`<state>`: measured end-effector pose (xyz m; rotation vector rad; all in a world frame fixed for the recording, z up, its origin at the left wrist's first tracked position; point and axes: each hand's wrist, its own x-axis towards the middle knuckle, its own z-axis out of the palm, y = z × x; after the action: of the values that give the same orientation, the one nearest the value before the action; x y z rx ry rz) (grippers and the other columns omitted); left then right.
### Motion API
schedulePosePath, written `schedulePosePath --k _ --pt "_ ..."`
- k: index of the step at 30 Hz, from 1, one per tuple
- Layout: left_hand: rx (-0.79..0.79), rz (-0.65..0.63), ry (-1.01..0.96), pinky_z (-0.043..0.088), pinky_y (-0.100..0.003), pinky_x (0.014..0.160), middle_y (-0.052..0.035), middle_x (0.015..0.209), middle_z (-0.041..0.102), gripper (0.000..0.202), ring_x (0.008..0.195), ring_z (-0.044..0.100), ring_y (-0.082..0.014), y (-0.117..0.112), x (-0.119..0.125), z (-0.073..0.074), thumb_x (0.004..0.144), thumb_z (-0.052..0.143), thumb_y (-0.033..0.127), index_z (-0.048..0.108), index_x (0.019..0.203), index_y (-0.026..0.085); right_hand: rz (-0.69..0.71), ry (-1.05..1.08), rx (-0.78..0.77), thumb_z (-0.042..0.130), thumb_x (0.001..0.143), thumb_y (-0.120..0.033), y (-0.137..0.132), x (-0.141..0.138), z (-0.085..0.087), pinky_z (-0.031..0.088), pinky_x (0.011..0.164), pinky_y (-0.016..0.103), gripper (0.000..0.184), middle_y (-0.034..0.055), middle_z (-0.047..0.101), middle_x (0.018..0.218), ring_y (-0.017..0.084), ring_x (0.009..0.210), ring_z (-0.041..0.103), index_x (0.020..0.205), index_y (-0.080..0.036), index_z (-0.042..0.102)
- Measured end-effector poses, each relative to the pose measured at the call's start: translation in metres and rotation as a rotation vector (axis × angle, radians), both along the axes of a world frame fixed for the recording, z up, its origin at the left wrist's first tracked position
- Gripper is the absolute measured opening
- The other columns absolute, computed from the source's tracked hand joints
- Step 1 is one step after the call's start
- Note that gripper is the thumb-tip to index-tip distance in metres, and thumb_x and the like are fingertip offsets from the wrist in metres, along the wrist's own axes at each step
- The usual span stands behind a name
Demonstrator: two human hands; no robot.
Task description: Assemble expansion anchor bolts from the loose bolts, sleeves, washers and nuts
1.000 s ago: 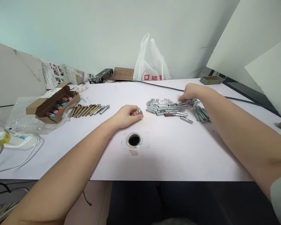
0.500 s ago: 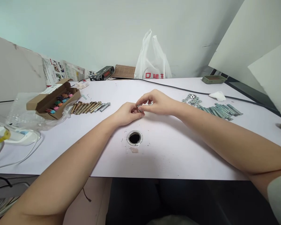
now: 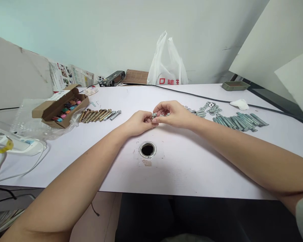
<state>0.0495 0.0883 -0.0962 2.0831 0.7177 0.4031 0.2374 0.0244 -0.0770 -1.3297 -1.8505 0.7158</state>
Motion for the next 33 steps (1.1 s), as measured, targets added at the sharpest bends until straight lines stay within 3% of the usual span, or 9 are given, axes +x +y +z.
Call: schedulePosePath --k 3,5,7,10,16,22,26,29,33 --pt "0.005 0.011 0.004 0.027 -0.023 0.051 0.0039 0.062 0.045 0.033 0.056 0.036 -0.0068 0.001 -0.001 -0.001 0.078 0.066 0.046 0.059 0.074 0.014 0.029 -0.066 0.031 0.077 0.073 -0.042 -0.002 0.001 -0.002 0.044 0.069 0.031 0.044 0.0057 0.069 0.090 0.016 0.077 0.057 0.111 -0.018 0.071" --pt "0.013 -0.001 -0.005 0.029 -0.023 0.052 0.0039 0.062 0.046 0.032 0.057 0.038 -0.0067 0.002 -0.001 -0.002 0.079 0.066 0.045 0.059 0.073 0.014 0.070 -0.075 0.066 0.070 0.081 -0.043 -0.006 0.002 -0.004 0.041 0.067 0.030 0.037 0.0046 0.070 0.090 0.015 0.076 0.055 0.109 -0.020 0.073" --pt "0.009 -0.011 -0.024 0.032 -0.022 0.054 0.0031 0.064 0.049 0.030 0.059 0.041 -0.0072 0.003 -0.001 -0.002 0.078 0.068 0.043 0.062 0.077 0.014 0.033 -0.011 0.092 0.063 0.086 -0.044 -0.010 0.002 -0.006 0.038 0.064 0.029 0.029 0.0038 0.069 0.080 0.014 0.070 0.053 0.091 -0.018 0.076" --pt "-0.013 0.017 -0.025 0.034 -0.023 0.055 0.0019 0.065 0.054 0.030 0.060 0.046 -0.0086 0.004 -0.001 -0.002 0.074 0.072 0.041 0.065 0.083 0.013 -0.104 0.109 0.122 0.057 0.090 -0.045 -0.013 0.001 -0.010 0.035 0.058 0.028 0.040 0.0028 0.061 0.063 0.012 0.059 0.047 0.065 -0.015 0.068" --pt "0.010 0.005 -0.029 0.031 -0.023 0.055 0.0029 0.064 0.052 0.028 0.059 0.043 -0.0076 0.003 0.001 -0.002 0.076 0.068 0.040 0.064 0.078 0.013 -0.065 -0.025 0.164 0.062 0.087 -0.038 -0.011 -0.008 -0.013 0.041 0.070 0.030 0.027 0.0047 0.072 0.091 0.017 0.079 0.058 0.102 -0.020 0.075" --pt "0.032 -0.031 -0.036 0.033 -0.022 0.058 0.0037 0.066 0.053 0.024 0.060 0.043 -0.0076 0.003 0.001 -0.002 0.077 0.066 0.037 0.066 0.083 0.013 -0.005 -0.092 0.233 0.059 0.087 -0.027 -0.011 -0.010 -0.010 0.043 0.079 0.033 0.023 0.0041 0.072 0.092 0.019 0.086 0.060 0.102 -0.021 0.074" --pt "0.032 0.019 0.000 0.028 -0.022 0.053 0.0042 0.062 0.047 0.027 0.056 0.038 -0.0068 0.001 0.001 -0.001 0.077 0.067 0.040 0.061 0.075 0.014 -0.080 -0.168 0.192 0.062 0.086 -0.037 -0.010 -0.008 -0.011 0.039 0.073 0.033 0.022 0.0033 0.066 0.080 0.019 0.080 0.056 0.095 -0.019 0.070" --pt "0.033 0.048 0.024 0.026 -0.022 0.050 0.0042 0.059 0.045 0.032 0.055 0.036 -0.0064 0.001 0.001 0.000 0.076 0.068 0.042 0.054 0.069 0.015 -0.180 -0.185 0.187 0.072 0.077 -0.048 -0.009 -0.007 -0.016 0.037 0.070 0.032 0.033 0.0026 0.061 0.075 0.020 0.078 0.053 0.089 -0.018 0.064" --pt "0.061 0.028 0.014 0.025 -0.022 0.049 0.0043 0.058 0.046 0.035 0.053 0.036 -0.0059 0.001 0.000 0.001 0.077 0.068 0.044 0.050 0.066 0.016 -0.088 -0.094 0.203 0.073 0.076 -0.050 -0.012 -0.005 -0.017 0.039 0.073 0.032 0.054 0.0020 0.063 0.080 0.019 0.078 0.054 0.118 -0.019 0.059"
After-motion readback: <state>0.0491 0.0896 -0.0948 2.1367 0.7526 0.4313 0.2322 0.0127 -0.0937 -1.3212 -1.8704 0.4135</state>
